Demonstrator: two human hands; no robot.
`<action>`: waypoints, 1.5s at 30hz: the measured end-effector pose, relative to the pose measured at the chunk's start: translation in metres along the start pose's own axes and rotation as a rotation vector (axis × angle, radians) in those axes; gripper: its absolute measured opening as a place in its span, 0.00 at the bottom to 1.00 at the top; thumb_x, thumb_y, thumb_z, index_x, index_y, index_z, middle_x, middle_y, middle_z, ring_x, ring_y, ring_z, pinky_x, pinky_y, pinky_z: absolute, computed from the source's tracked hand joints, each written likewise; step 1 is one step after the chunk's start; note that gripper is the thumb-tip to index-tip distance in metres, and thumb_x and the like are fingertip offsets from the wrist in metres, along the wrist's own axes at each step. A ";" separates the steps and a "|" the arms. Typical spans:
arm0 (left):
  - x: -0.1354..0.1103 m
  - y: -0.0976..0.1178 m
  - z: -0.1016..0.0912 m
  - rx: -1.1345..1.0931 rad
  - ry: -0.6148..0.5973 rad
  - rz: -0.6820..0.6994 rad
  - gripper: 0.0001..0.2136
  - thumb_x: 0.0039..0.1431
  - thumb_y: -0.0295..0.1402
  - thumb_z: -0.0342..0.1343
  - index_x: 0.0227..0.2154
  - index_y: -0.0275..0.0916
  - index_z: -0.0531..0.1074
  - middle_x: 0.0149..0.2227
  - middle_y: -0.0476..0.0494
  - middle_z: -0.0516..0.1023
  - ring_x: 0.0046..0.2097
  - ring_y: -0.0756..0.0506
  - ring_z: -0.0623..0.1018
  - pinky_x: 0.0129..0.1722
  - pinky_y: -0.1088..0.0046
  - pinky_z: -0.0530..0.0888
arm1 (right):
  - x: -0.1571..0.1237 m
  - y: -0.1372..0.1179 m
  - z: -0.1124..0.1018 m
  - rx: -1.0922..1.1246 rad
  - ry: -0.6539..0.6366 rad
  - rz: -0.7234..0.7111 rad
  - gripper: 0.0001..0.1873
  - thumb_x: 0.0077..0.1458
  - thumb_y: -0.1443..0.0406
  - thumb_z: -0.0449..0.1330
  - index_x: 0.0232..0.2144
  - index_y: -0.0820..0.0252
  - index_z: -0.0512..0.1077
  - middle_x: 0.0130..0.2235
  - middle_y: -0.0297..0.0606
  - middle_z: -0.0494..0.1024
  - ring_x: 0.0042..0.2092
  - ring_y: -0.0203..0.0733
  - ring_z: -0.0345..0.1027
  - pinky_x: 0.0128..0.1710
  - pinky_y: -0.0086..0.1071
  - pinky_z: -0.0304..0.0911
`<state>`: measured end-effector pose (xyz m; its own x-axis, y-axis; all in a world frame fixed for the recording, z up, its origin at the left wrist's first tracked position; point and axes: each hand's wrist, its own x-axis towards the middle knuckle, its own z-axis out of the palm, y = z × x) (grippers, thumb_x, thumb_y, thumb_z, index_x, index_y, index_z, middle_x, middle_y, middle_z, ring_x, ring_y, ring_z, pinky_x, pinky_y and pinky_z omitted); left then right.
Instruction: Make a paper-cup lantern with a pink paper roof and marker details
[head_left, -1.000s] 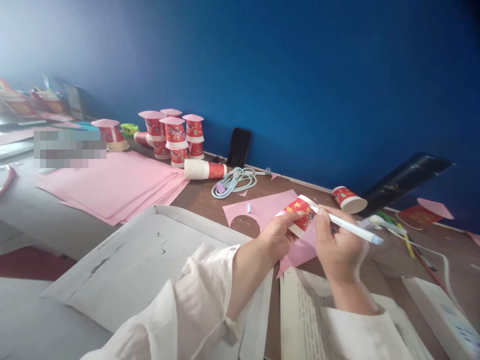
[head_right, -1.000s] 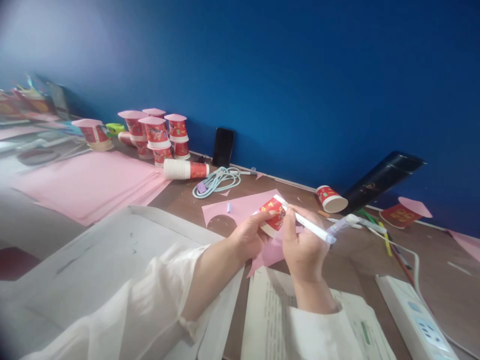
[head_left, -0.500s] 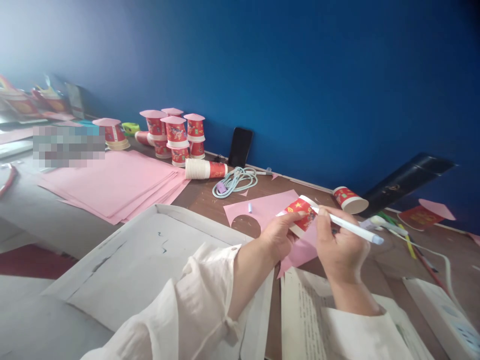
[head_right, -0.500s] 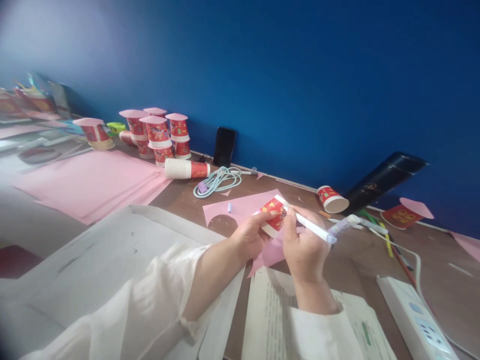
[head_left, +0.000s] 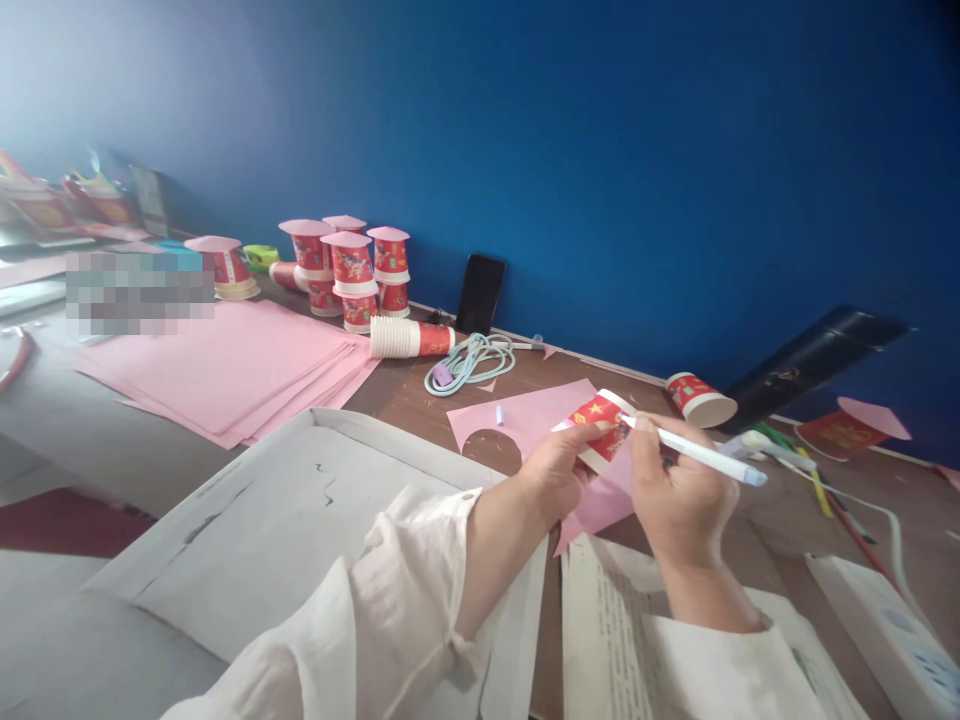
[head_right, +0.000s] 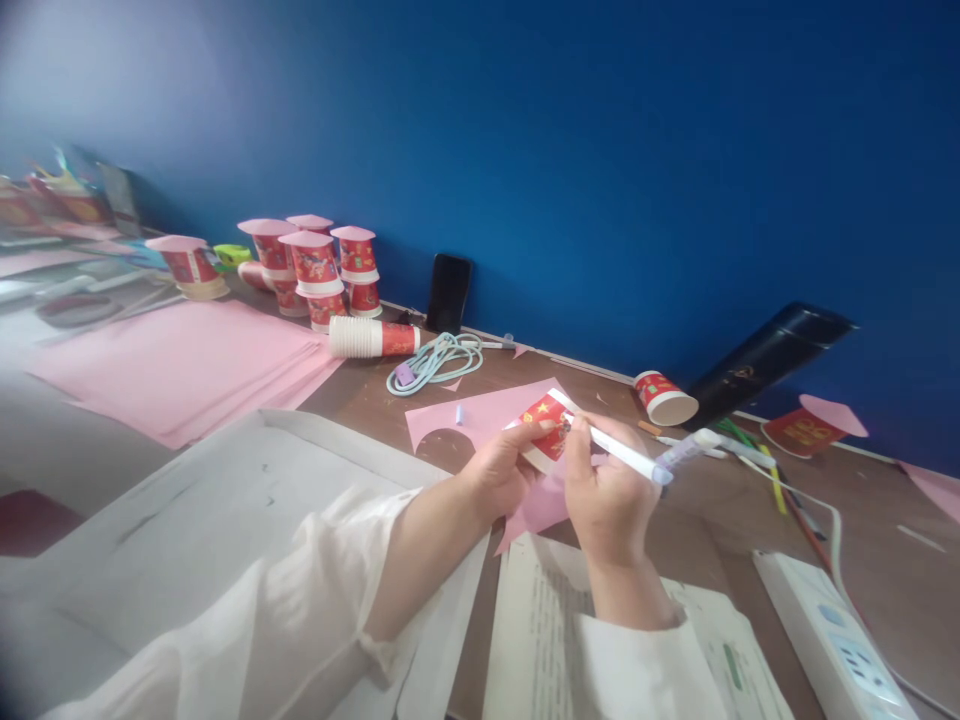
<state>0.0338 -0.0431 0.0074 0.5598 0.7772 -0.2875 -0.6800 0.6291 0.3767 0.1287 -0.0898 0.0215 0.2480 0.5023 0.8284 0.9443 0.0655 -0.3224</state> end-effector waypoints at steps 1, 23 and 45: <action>0.000 0.000 0.000 0.002 0.001 0.000 0.08 0.47 0.23 0.63 0.33 0.32 0.76 0.36 0.39 0.80 0.37 0.46 0.79 0.47 0.70 0.73 | 0.000 0.000 0.000 0.002 -0.002 -0.004 0.12 0.57 0.61 0.56 0.34 0.63 0.77 0.33 0.44 0.81 0.35 0.46 0.75 0.38 0.37 0.69; 0.001 0.001 -0.003 0.026 0.011 -0.011 0.09 0.45 0.24 0.65 0.32 0.32 0.75 0.33 0.41 0.79 0.35 0.46 0.78 0.46 0.66 0.73 | -0.004 -0.001 0.003 -0.041 -0.021 -0.070 0.12 0.58 0.60 0.56 0.33 0.62 0.76 0.30 0.41 0.79 0.30 0.41 0.72 0.33 0.32 0.65; 0.002 -0.001 -0.002 -0.004 -0.071 0.055 0.11 0.42 0.24 0.66 0.32 0.33 0.75 0.35 0.41 0.79 0.38 0.44 0.78 0.48 0.66 0.70 | -0.006 -0.004 0.004 0.136 0.057 0.087 0.13 0.57 0.60 0.58 0.35 0.65 0.77 0.33 0.45 0.81 0.36 0.46 0.75 0.38 0.37 0.70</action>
<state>0.0339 -0.0422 0.0047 0.5539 0.8075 -0.2028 -0.7122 0.5857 0.3870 0.1230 -0.0895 0.0164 0.3430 0.4622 0.8178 0.8816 0.1422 -0.4501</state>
